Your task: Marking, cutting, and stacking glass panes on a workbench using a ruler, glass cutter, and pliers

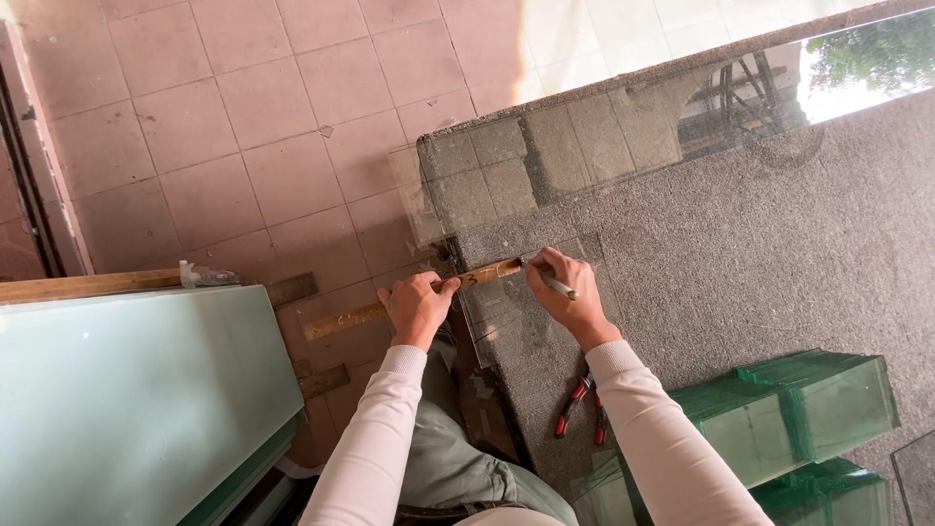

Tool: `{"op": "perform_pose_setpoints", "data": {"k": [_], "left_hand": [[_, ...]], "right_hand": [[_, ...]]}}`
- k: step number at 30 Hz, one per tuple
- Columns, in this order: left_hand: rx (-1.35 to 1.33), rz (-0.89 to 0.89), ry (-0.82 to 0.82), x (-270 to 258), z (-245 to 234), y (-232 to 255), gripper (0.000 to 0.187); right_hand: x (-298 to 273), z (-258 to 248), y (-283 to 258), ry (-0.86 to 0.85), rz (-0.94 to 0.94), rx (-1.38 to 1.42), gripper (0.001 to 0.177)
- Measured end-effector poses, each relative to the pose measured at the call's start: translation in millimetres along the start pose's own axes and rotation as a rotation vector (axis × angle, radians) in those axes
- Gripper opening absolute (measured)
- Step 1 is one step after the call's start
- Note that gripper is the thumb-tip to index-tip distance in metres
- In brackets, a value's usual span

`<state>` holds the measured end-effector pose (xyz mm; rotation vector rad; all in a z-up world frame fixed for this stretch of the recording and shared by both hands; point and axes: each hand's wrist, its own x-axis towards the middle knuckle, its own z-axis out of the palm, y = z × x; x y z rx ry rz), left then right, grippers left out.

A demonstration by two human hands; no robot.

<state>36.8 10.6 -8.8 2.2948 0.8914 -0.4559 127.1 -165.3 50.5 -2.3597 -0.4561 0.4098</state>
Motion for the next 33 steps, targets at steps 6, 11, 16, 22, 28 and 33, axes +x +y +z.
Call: {"op": "perform_pose_setpoints", "data": {"k": [6, 11, 16, 22, 28, 33], "left_hand": [[-0.008, -0.003, 0.008, 0.7, 2.0, -0.3, 0.035], [0.032, 0.005, -0.010, -35.9, 1.0, 7.7, 0.042], [0.085, 0.005, -0.119, -103.1, 49.7, -6.0, 0.038], [-0.024, -0.013, -0.317, -118.4, 24.4, 3.2, 0.041], [-0.324, -0.075, -0.322, -73.8, 49.0, -16.2, 0.050], [-0.582, -0.139, -0.140, -29.8, 94.4, -16.5, 0.027]], "right_hand": [[4.7, 11.4, 17.0, 0.000, -0.104, -0.089, 0.007], [-25.0, 23.4, 48.7, 0.020, -0.171, -0.112, 0.008], [-110.9, -1.9, 47.7, -0.044, -0.023, -0.077, 0.008], [-126.1, -11.4, 42.9, -0.020, 0.120, -0.048, 0.005], [-119.2, -21.4, 30.3, 0.059, 0.195, 0.065, 0.020], [-96.0, -17.7, 43.0, 0.020, 0.302, -0.188, 0.053]]}}
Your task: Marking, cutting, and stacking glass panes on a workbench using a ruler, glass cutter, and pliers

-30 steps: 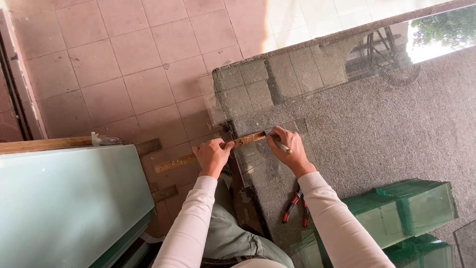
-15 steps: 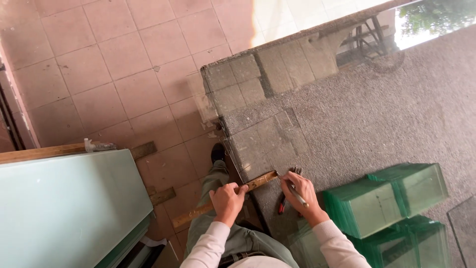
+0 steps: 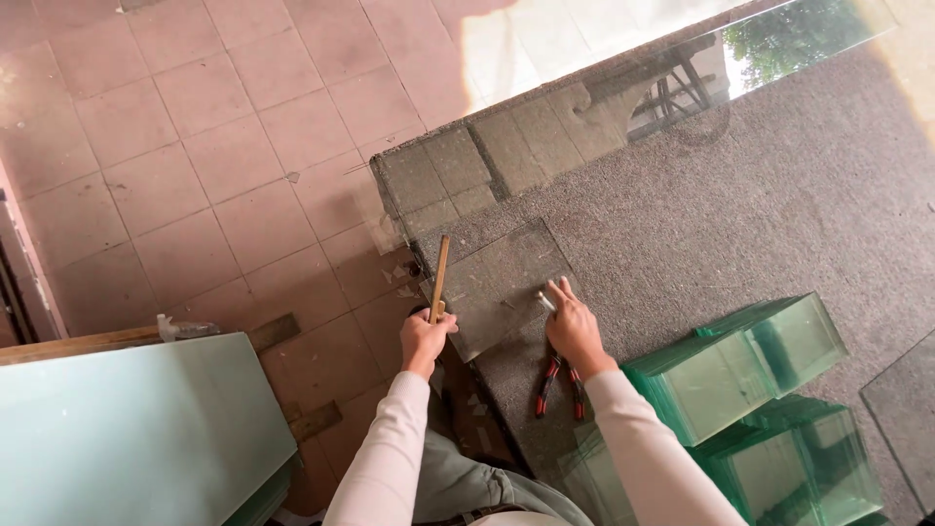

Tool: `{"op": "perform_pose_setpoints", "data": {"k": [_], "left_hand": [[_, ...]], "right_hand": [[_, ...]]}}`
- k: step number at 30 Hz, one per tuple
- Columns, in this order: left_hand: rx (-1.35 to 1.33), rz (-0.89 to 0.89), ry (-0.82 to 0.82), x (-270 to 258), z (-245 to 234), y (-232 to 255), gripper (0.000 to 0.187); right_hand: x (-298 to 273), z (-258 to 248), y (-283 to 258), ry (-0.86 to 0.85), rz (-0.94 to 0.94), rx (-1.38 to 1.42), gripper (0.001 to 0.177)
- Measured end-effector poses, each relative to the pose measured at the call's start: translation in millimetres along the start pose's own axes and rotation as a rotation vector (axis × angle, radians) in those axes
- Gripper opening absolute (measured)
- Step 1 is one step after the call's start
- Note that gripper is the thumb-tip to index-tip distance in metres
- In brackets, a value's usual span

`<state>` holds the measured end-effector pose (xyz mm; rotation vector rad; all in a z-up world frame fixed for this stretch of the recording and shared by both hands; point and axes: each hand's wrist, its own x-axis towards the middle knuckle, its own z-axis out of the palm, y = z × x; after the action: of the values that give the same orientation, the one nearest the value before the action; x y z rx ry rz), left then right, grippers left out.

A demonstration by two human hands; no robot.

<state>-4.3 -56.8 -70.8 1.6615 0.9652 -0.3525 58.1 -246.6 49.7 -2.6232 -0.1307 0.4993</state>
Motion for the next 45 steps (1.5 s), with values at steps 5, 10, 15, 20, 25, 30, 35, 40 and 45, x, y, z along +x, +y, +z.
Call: {"op": "perform_pose_setpoints", "data": {"k": [5, 10, 15, 20, 25, 30, 35, 40, 45], "left_hand": [[0.145, -0.063, 0.081, -6.4, -41.5, -21.1, 0.026], [-0.038, -0.114, 0.073, -37.4, -111.9, -34.1, 0.015], [-0.141, 0.029, -0.138, -95.1, -108.9, -3.5, 0.003], [-0.049, 0.246, -0.549, -126.8, -55.9, 18.6, 0.000], [0.201, 0.270, -0.658, -127.2, -23.4, 11.3, 0.010], [0.258, 0.273, -0.593, -96.0, -28.4, -12.4, 0.016], [0.368, 0.189, -0.359, -83.7, -61.5, -11.6, 0.016], [0.238, 0.150, -0.205, -101.6, -80.1, 28.3, 0.040], [0.120, 0.187, -0.131, -48.9, -70.4, -2.2, 0.033]], "right_hand": [[7.9, 48.0, 34.1, -0.129, -0.117, -0.406, 0.050], [3.6, 63.6, 20.6, -0.211, -0.095, -0.279, 0.049], [-64.8, 11.4, -28.9, -0.314, -0.007, 0.140, 0.025], [-116.0, -3.4, 2.2, -0.326, 0.063, 0.603, 0.004], [-163.9, -62.1, 85.8, -0.265, 0.270, 0.292, 0.004], [-200.2, -58.7, 174.4, -0.342, 0.406, 0.026, 0.009], [-209.4, -64.4, 171.7, -0.354, 0.509, -0.261, 0.017], [-145.7, -69.3, 82.7, -0.229, 0.379, -0.073, 0.026], [-31.7, -22.2, 34.8, -0.027, 0.139, -0.077, 0.034]]}}
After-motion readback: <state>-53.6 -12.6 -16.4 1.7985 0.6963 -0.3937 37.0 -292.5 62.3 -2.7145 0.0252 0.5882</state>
